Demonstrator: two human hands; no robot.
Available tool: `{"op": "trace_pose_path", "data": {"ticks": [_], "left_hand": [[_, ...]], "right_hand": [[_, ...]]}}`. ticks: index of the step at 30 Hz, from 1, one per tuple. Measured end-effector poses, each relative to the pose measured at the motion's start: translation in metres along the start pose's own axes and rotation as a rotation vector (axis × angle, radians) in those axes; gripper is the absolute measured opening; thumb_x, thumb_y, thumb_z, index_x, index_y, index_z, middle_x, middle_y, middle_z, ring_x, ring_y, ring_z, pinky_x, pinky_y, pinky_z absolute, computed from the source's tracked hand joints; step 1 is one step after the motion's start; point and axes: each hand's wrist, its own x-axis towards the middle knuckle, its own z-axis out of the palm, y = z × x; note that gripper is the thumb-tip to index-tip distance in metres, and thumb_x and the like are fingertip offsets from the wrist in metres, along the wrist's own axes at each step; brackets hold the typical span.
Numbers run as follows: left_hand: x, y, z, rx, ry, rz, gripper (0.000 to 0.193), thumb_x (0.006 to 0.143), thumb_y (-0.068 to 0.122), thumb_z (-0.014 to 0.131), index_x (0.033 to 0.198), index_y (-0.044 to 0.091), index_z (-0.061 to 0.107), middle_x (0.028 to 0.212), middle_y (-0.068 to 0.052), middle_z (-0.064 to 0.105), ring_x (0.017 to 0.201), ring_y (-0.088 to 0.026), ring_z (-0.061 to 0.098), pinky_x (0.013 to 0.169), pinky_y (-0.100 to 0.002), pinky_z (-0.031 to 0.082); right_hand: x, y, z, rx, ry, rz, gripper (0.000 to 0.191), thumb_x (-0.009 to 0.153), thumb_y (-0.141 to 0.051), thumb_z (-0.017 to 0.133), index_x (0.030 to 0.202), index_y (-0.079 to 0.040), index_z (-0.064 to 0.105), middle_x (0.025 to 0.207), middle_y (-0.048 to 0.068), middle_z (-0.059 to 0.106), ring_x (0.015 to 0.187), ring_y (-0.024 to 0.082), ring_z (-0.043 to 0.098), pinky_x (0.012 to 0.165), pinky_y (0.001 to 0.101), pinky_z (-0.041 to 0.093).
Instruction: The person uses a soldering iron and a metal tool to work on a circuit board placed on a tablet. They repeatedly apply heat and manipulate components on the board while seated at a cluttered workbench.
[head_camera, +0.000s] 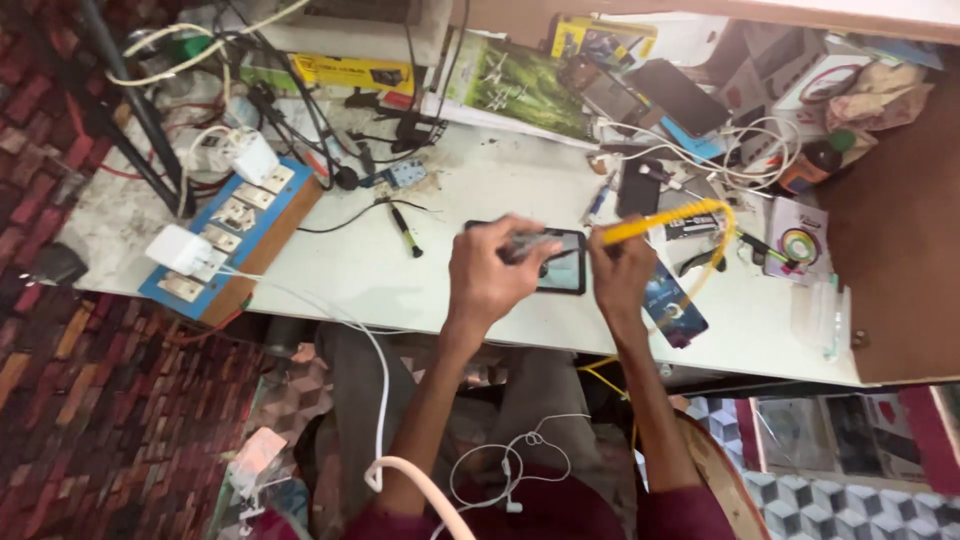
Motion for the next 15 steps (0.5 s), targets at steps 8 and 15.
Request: {"op": "trace_pose_path", "data": {"ticks": [8, 15], "left_hand": [[0.037, 0.032, 0.020, -0.090, -0.083, 0.402, 0.028, 0.093, 0.027, 0.072, 0.117, 0.014, 0.076, 0.070, -0.015, 0.067, 0.066, -0.033, 0.068, 0.059, -0.041, 0.051], [0.040, 0.032, 0.022, 0.014, -0.015, 0.277, 0.027, 0.095, 0.038, 0.069, 0.100, 0.013, 0.075, 0.066, -0.014, 0.069, 0.063, -0.034, 0.071, 0.057, -0.044, 0.052]], "right_hand": [[0.012, -0.026, 0.011, -0.462, -0.300, -0.197, 0.007, 0.085, -0.013, 0.070, 0.089, -0.008, 0.069, 0.078, 0.019, 0.068, 0.071, 0.043, 0.066, 0.059, 0.0551, 0.049], [0.028, -0.079, -0.012, -0.525, -0.479, -0.144, 0.066, 0.081, -0.010, 0.069, 0.136, 0.014, 0.041, 0.074, 0.021, 0.067, 0.066, 0.044, 0.065, 0.057, 0.0565, 0.048]]}}
